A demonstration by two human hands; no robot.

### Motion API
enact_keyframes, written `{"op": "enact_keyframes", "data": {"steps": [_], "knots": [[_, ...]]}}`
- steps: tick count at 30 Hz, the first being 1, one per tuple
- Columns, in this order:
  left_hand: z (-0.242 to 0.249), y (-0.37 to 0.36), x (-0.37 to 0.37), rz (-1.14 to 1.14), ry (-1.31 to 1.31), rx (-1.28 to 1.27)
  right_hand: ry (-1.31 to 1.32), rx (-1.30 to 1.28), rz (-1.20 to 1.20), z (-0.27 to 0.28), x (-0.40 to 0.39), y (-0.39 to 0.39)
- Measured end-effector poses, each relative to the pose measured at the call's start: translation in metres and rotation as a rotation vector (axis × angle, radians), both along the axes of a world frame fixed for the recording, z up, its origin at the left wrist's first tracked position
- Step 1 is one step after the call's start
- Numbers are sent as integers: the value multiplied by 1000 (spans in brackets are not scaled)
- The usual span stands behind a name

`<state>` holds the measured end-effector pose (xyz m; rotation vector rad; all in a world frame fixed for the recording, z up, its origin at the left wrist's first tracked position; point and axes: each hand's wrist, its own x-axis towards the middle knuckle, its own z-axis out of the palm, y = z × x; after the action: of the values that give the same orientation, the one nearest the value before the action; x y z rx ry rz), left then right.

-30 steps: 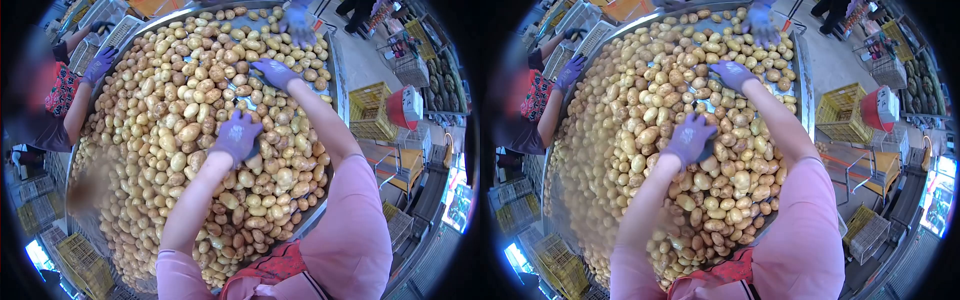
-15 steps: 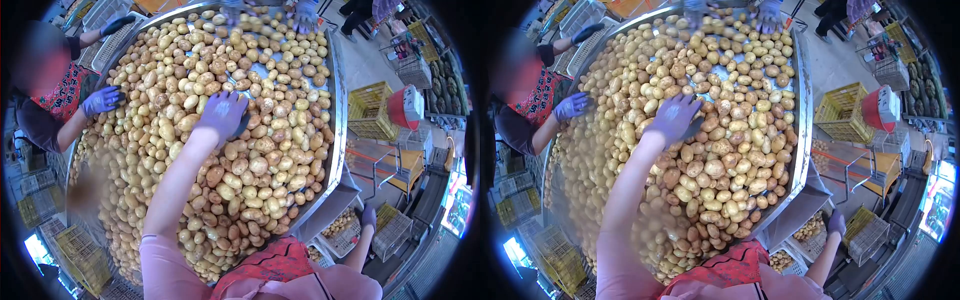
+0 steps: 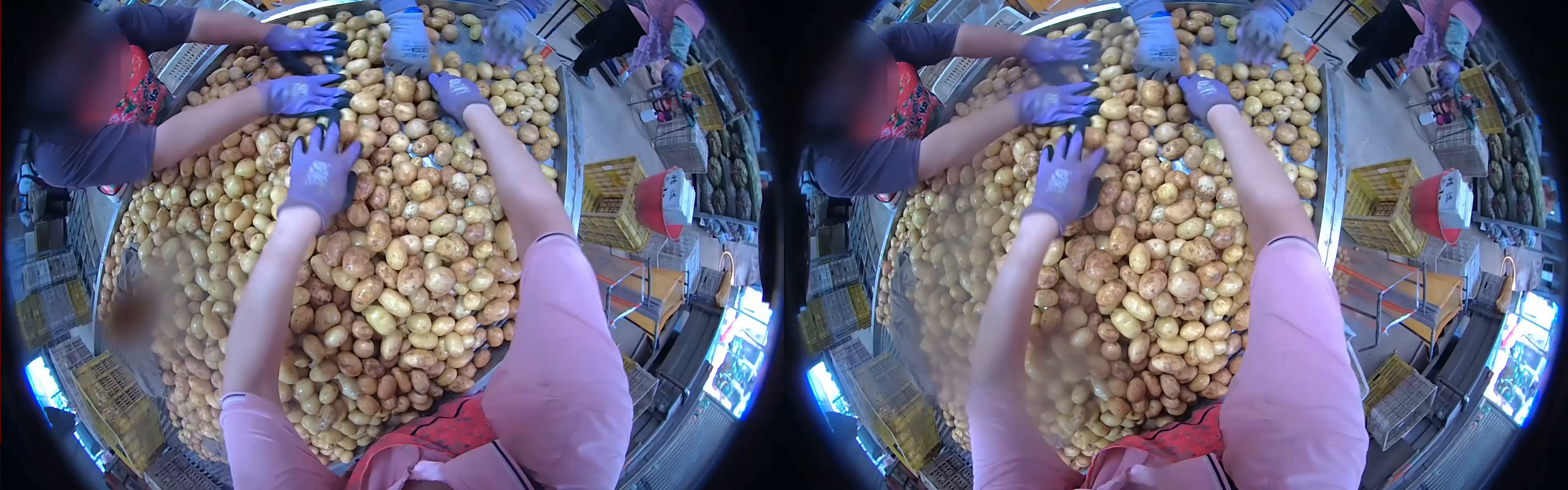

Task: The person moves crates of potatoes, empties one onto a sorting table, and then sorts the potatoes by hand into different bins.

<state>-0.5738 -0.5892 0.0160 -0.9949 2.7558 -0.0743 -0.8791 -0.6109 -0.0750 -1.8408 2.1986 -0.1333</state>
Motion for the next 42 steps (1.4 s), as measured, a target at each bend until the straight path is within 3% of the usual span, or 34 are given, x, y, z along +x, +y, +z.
{"op": "enact_keyframes", "data": {"steps": [1, 2, 4, 5, 7, 9, 11, 13, 15, 16, 18, 19, 20, 21, 23, 24, 25, 26, 27, 28, 31, 32, 33, 35, 37, 39, 42], "knots": [[2, 10, 7, -69, -1, -38, -24, 6, 20, -10, -12, 0], [-3, 21, 15, -85, 43, 34, -186, 108, 108, 18, -13, 11], [-2, 44, 25, -107, 96, 94, -684, 32, 8, 21, -17, 36], [5, 58, 26, -67, 145, 129, -654, -172, 166, 25, -14, 53], [15, 85, 30, -94, 169, 134, -1254, -339, 188, 38, 6, 98], [15, 105, 29, -53, 141, 97, -1502, -429, 63, 68, 30, 156], [6, 106, 37, -36, 243, 237, -1718, -390, -227, 80, 42, 225], [6, 117, 48, -103, 349, 183, -1605, -497, -402, 101, 47, 299], [15, 127, 60, -169, 376, 219, -594, -890, -341, 141, 49, 387], [36, 147, 59, -154, 404, 347, -393, -973, -498, 157, 50, 429], [40, 175, 68, -104, 410, 302, 90, -961, -555, 195, 24, 512], [39, 185, 72, -119, 443, 275, 256, -1118, -653, 213, 12, 543], [33, 190, 76, -138, 446, 273, 443, -1225, -600, 227, -14, 577], [26, 194, 82, -22, 539, 399, 640, -1158, -722, 243, -36, 609], [41, 205, 98, -8, 444, 345, 448, -1179, -889, 236, -131, 693], [21, 200, 119, -70, 517, 358, 477, -797, -1288, 210, -169, 736], [17, 208, 126, -147, 622, 314, 492, -248, -1543, 184, -205, 781], [39, 225, 117, -92, 538, 279, 148, -69, -1595, 163, -219, 795], [34, 228, 121, -110, 588, 304, 654, -426, -1053, 92, -247, 821], [38, 234, 126, -116, 468, 279, 649, -581, -856, 86, -201, 753], [52, 248, 121, 37, 389, 376, 302, -159, -675, 46, -49, 603], [55, 245, 119, 81, 383, 406, 461, -200, -429, 31, 0, 556], [59, 240, 115, 112, 379, 428, -5, -227, -540, 45, 49, 499], [75, 228, 94, 45, 487, 368, 58, -301, -330, 12, 104, 427], [80, 212, 73, 26, 451, 294, -21, -68, -429, 29, 138, 367], [68, 189, 56, -62, 409, 256, -169, -317, -346, 22, 128, 334], [51, 149, 10, -69, 219, 225, -150, -161, -415, 26, 104, 287]]}}
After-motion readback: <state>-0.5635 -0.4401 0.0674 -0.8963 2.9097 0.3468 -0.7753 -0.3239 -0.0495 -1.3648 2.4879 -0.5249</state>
